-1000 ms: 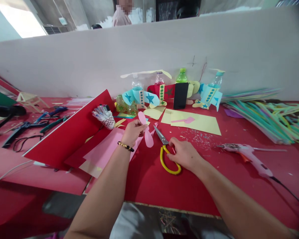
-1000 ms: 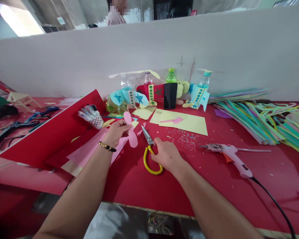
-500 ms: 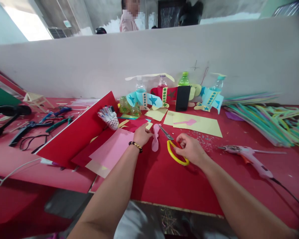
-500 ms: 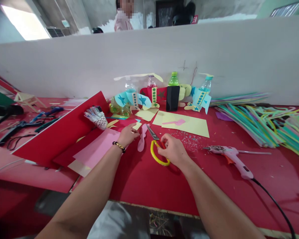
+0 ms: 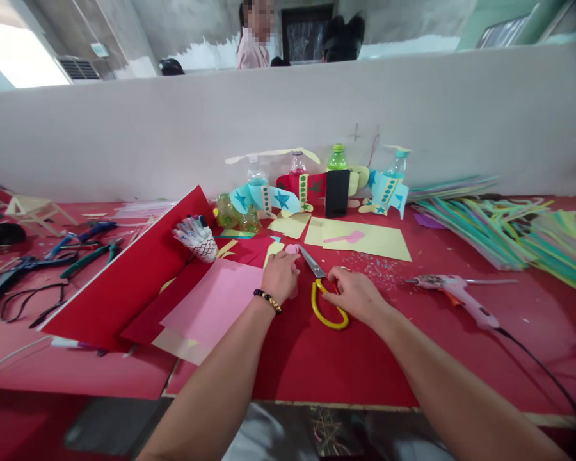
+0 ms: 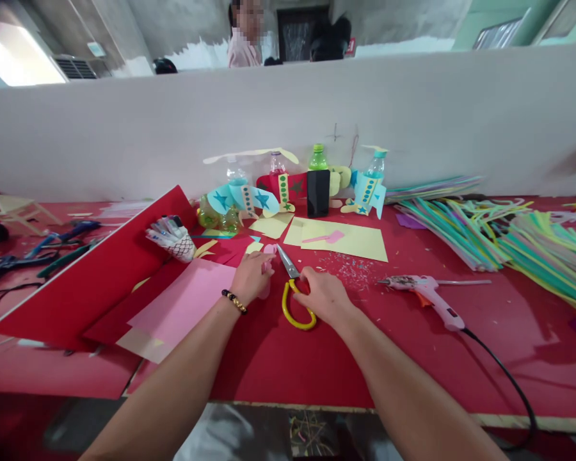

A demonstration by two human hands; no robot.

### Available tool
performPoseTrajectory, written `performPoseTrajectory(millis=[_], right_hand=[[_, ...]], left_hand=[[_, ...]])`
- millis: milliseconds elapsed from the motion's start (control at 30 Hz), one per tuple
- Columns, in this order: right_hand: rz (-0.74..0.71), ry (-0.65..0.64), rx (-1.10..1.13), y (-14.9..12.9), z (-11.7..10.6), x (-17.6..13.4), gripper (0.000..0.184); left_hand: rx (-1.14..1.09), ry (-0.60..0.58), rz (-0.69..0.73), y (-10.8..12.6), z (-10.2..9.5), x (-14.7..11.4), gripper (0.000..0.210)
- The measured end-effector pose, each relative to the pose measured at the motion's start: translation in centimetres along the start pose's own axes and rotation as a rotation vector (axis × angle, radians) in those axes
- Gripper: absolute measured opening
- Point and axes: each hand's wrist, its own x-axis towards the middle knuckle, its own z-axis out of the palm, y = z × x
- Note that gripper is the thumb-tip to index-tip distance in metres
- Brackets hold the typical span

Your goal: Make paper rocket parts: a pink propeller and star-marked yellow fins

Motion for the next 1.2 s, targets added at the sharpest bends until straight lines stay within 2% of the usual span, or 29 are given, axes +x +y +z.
performPoseTrajectory(millis=[67, 200, 333, 433, 567, 700, 833, 933, 1033, 1133, 1200], right_hand=[[0.010, 0.024, -0.029, 0.1, -0.3, 0.2, 0.024], [0.098, 0.106, -0.122, 1.0, -0.8, 1.4, 0.039], [0.158, 0.041, -0.203, 2.5, -0.3, 3.4, 0.057], [0.210, -0.018, -0.242, 3.4, 0.3, 4.5, 0.061], [0.213, -0.073, -0.273, 4.3, 0.8, 4.6, 0.057], [0.200, -0.070, -0.276, 4.6, 0.7, 3.9, 0.056], [0.176, -0.021, -0.258, 3.8, 0.5, 2.8, 0.057], [0.121, 0.007, -0.232, 2.5, 0.6, 1.1, 0.055], [0.064, 0.040, -0.196, 1.3, 0.5, -1.6, 0.053], [0.030, 0.109, -0.157, 1.5, 0.4, -5.2, 0.051], [-0.022, 0.239, -0.059, 2.3, 0.6, -7.7, 0.049]], left_hand=[[0.017, -0.019, 0.027, 0.1, 0.1, -0.1, 0.034], [0.037, -0.039, 0.055, 0.3, 0.0, -0.2, 0.032], [0.031, -0.063, 0.077, 0.4, 0.1, -0.3, 0.033], [0.018, -0.057, 0.064, 0.4, 0.4, -0.4, 0.033], [-0.020, 0.002, 0.028, 0.4, 0.4, -0.2, 0.030], [-0.060, 0.160, -0.076, -0.7, -1.3, 0.3, 0.029], [-0.085, 0.373, -0.232, -2.9, -4.1, 0.3, 0.029], [-0.098, 0.458, -0.308, -4.0, -5.3, 0.1, 0.029], [-0.107, 0.456, -0.309, -3.9, -5.3, 0.0, 0.029], [-0.123, 0.379, -0.230, -2.6, -4.4, -0.2, 0.023], [-0.126, 0.306, -0.169, -1.2, -3.7, -0.1, 0.022]])
